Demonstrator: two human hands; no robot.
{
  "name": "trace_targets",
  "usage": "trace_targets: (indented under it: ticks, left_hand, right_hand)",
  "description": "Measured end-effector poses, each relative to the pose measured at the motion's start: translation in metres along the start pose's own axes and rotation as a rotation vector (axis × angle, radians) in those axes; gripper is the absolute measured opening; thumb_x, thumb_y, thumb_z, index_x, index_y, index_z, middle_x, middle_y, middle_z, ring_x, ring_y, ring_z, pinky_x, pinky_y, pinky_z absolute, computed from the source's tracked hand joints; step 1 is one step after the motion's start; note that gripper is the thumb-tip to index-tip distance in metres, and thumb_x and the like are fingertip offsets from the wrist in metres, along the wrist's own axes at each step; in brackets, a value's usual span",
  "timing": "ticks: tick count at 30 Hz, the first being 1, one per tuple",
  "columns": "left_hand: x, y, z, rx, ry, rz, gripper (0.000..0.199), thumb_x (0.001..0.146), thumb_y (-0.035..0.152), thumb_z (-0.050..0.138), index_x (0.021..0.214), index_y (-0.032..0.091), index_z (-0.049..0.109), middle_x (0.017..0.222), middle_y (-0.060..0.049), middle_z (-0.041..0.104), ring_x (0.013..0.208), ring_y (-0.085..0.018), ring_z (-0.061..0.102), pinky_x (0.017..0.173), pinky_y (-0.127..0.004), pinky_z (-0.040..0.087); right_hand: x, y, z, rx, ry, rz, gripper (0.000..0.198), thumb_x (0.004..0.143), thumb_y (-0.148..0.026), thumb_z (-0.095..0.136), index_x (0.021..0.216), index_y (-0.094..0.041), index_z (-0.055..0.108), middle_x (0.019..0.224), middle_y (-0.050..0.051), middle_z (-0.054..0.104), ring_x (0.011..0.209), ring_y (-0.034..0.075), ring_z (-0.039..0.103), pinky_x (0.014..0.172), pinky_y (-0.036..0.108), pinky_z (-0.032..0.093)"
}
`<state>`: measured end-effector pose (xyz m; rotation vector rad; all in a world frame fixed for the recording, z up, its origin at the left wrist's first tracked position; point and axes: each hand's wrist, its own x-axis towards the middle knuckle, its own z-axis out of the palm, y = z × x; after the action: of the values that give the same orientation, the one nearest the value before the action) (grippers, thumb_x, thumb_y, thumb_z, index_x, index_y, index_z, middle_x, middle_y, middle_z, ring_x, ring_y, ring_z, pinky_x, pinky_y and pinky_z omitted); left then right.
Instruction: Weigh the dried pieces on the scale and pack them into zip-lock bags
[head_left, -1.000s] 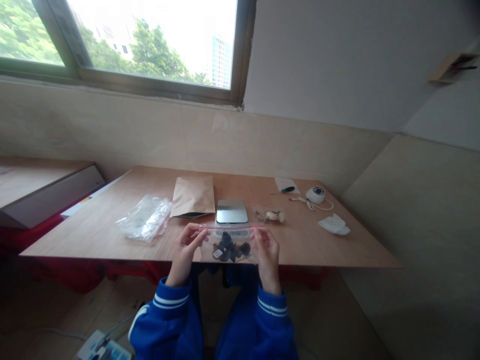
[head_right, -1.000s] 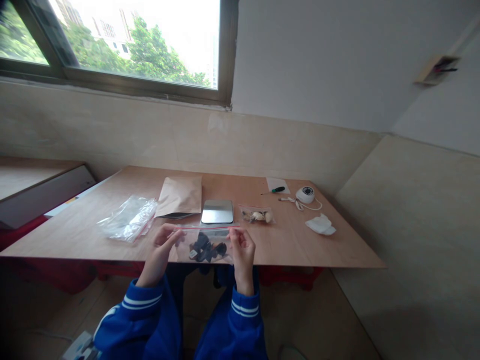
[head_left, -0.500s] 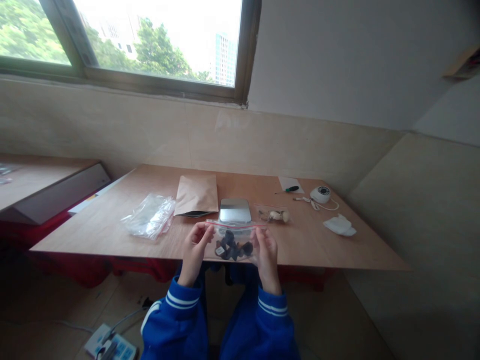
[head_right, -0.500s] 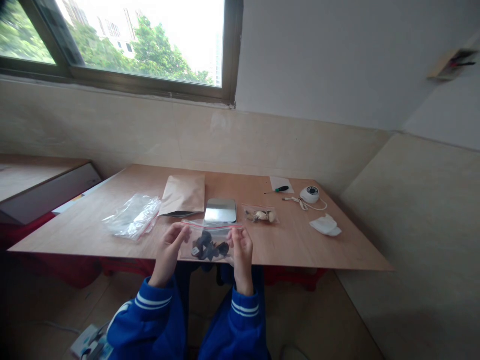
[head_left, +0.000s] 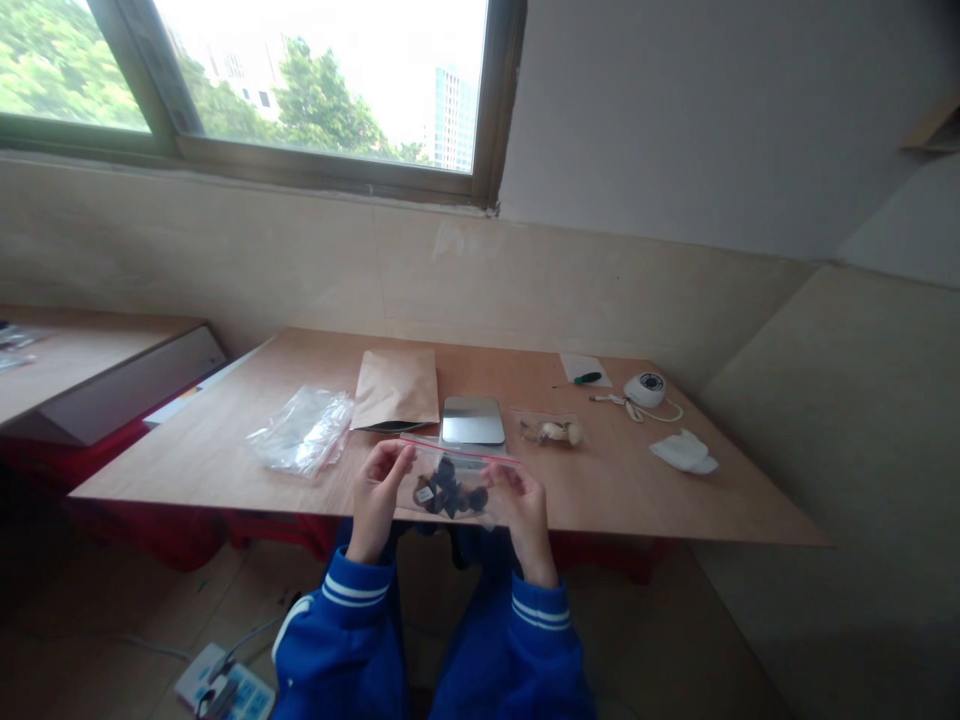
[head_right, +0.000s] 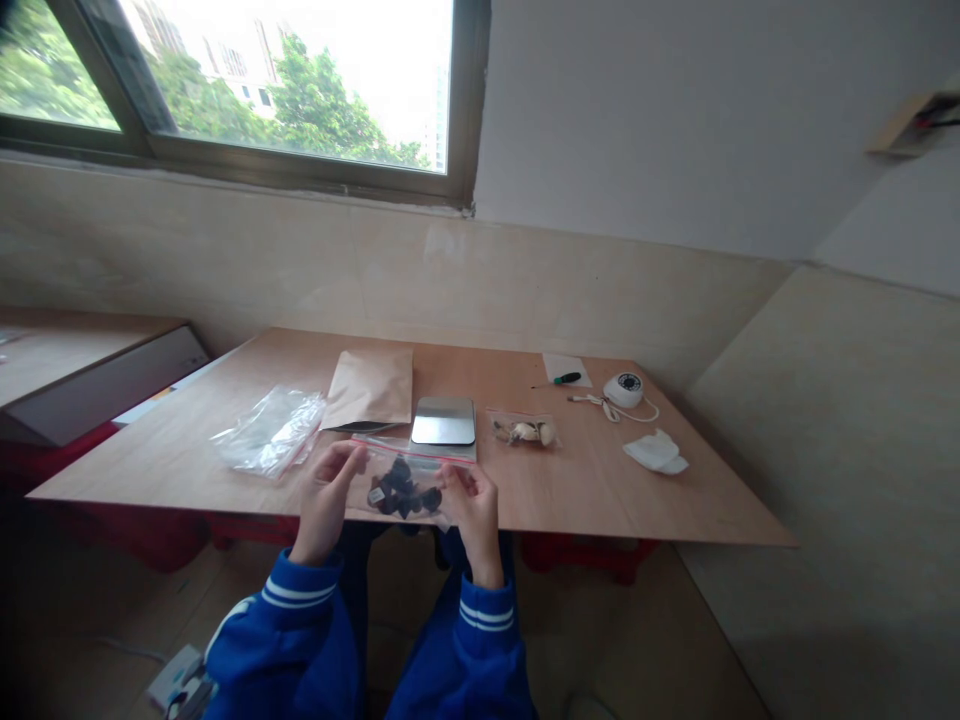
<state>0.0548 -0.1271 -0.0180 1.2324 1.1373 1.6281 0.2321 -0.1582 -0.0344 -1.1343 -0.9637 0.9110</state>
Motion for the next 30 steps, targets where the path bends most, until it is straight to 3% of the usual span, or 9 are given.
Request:
trace_targets:
  ticks: [9, 14, 19, 24, 30]
  left_hand:
    - [-0.003, -0.002, 0.002, 0.000, -0.035, 0.044, 0.020, 0.081, 0.038, 0.064, 0.083, 0.019, 0.059, 0.067, 0.003, 0.054, 0.064, -0.011, 0.051, 0.063, -0.021, 0.043]
    - [-0.008, 0.003, 0.001, 0.055, 0.047, 0.075, 0.021, 0.080, 0.038, 0.066, 0.083, 0.018, 0.060, 0.067, 0.003, 0.056, 0.062, -0.011, 0.052, 0.061, -0.022, 0.043]
    - [-0.011, 0.007, -0.004, 0.087, 0.150, 0.102, 0.021, 0.077, 0.037, 0.068, 0.078, 0.017, 0.060, 0.066, 0.003, 0.057, 0.061, -0.011, 0.052, 0.060, -0.022, 0.043]
    - [-0.008, -0.003, -0.004, -0.088, 0.052, 0.014, 0.019, 0.081, 0.036, 0.065, 0.081, 0.018, 0.058, 0.069, 0.003, 0.052, 0.065, -0.010, 0.049, 0.065, -0.021, 0.041]
    - [-0.010, -0.009, -0.003, -0.352, -0.006, -0.056, 0.020, 0.079, 0.036, 0.066, 0.083, 0.018, 0.059, 0.068, 0.003, 0.050, 0.065, -0.010, 0.048, 0.063, -0.019, 0.041]
  right_hand:
    - [0.003, 0.000, 0.003, 0.018, 0.048, 0.012, 0.030, 0.072, -0.046, 0.072, 0.081, -0.017, 0.071, 0.076, 0.005, 0.073, 0.073, 0.019, 0.066, 0.069, 0.030, 0.053]
    - [0.004, -0.006, 0.008, -0.028, 0.125, -0.058, 0.026, 0.073, -0.042, 0.071, 0.075, -0.016, 0.069, 0.070, 0.004, 0.070, 0.068, 0.018, 0.064, 0.067, 0.029, 0.052]
    - [0.000, -0.008, 0.014, -0.010, 0.080, -0.057, 0.023, 0.075, -0.040, 0.070, 0.074, -0.017, 0.067, 0.070, 0.002, 0.069, 0.070, 0.017, 0.063, 0.068, 0.028, 0.051]
    - [-0.003, 0.003, 0.014, 0.127, 0.005, 0.038, 0.024, 0.075, -0.041, 0.072, 0.082, -0.018, 0.068, 0.077, 0.001, 0.069, 0.073, 0.015, 0.063, 0.072, 0.027, 0.051]
    - [0.001, 0.011, 0.018, 0.183, -0.033, 0.036, 0.028, 0.071, -0.041, 0.075, 0.086, -0.018, 0.069, 0.077, 0.000, 0.069, 0.071, 0.014, 0.064, 0.072, 0.027, 0.051]
